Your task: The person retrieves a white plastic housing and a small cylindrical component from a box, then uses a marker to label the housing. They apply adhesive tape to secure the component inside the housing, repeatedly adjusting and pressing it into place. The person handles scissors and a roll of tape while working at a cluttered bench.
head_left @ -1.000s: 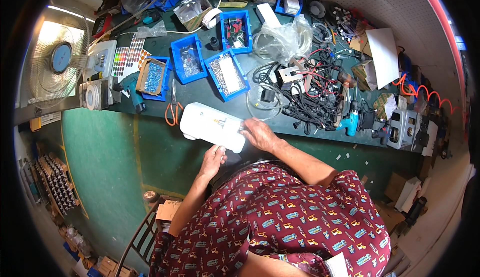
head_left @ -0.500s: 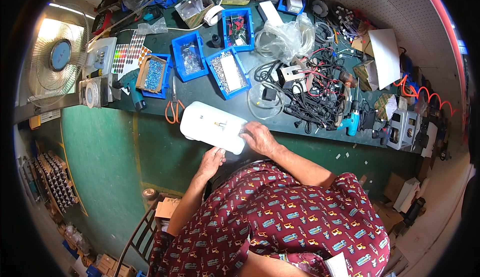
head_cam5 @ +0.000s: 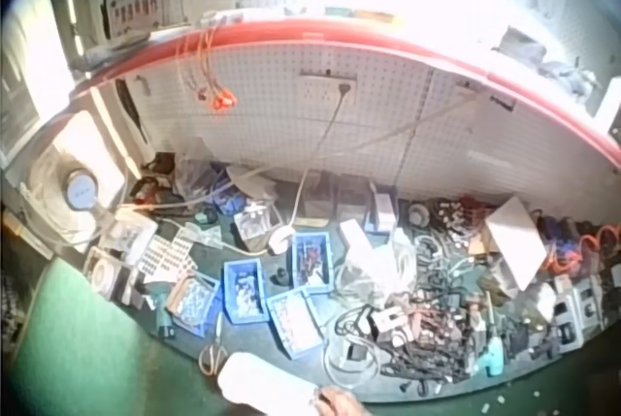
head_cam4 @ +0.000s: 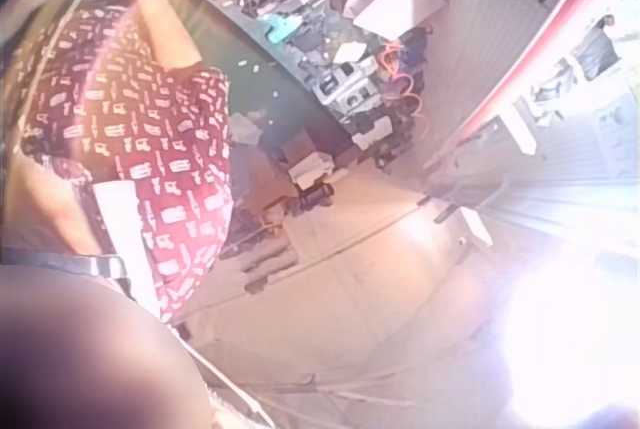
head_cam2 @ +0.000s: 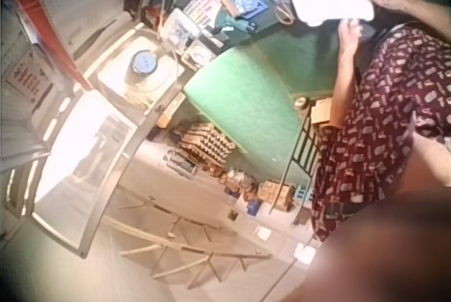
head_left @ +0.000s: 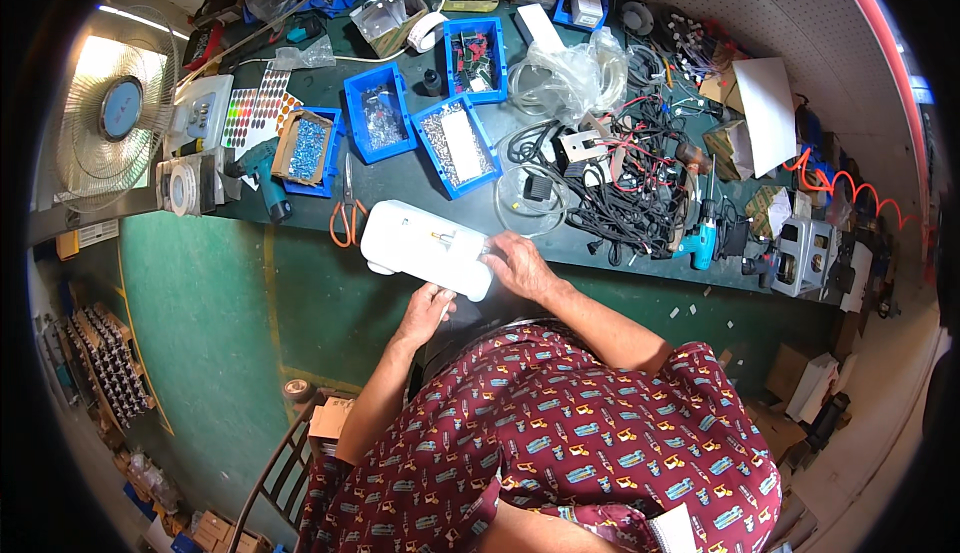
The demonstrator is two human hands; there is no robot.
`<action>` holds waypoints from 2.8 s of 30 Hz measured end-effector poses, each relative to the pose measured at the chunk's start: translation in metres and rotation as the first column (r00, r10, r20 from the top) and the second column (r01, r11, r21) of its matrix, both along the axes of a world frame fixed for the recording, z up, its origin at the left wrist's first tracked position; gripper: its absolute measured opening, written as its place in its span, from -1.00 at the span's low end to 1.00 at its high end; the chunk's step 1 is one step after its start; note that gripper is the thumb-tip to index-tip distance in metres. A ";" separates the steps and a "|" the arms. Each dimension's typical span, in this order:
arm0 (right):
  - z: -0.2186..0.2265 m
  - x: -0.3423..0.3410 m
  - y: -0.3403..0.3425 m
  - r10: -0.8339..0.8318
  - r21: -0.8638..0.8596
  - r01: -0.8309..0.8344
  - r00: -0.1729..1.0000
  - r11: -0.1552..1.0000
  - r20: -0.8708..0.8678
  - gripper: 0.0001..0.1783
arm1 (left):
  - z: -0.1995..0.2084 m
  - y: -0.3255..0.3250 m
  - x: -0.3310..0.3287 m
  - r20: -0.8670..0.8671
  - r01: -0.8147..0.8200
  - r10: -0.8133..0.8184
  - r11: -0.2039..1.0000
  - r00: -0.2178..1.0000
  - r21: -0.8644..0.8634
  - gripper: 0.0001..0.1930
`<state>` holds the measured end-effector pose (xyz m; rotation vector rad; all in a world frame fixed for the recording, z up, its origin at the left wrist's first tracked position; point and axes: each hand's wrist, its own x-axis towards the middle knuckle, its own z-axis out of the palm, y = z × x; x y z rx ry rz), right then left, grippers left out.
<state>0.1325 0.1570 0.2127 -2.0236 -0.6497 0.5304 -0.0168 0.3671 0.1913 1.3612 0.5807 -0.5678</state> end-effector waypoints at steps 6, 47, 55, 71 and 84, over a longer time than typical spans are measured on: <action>0.000 0.001 0.000 0.003 -0.002 -0.004 1.000 1.000 -0.027 -0.72 | -0.007 0.009 0.006 -0.061 0.028 -0.032 0.997 0.998 -0.067 -0.75; -0.033 -0.015 0.008 -0.058 0.094 0.470 0.300 0.877 -0.952 -0.08 | -0.016 0.033 0.013 -0.070 -0.015 -0.002 0.968 0.998 -0.251 -0.73; -0.047 0.014 0.010 -0.037 0.046 0.343 0.230 0.938 -0.972 -0.16 | -0.009 0.039 0.016 -0.038 0.067 -0.077 0.975 0.996 -0.213 -0.73; -0.019 0.063 0.032 0.147 0.209 0.057 0.535 0.976 -0.832 -0.31 | 0.015 0.041 0.007 -0.075 0.052 -0.075 0.962 0.994 -0.268 -0.74; 0.018 0.067 0.009 0.198 0.306 0.205 0.421 0.930 -0.885 -0.25 | 0.075 0.011 0.024 0.003 0.017 -0.017 0.991 1.000 -0.135 -0.65</action>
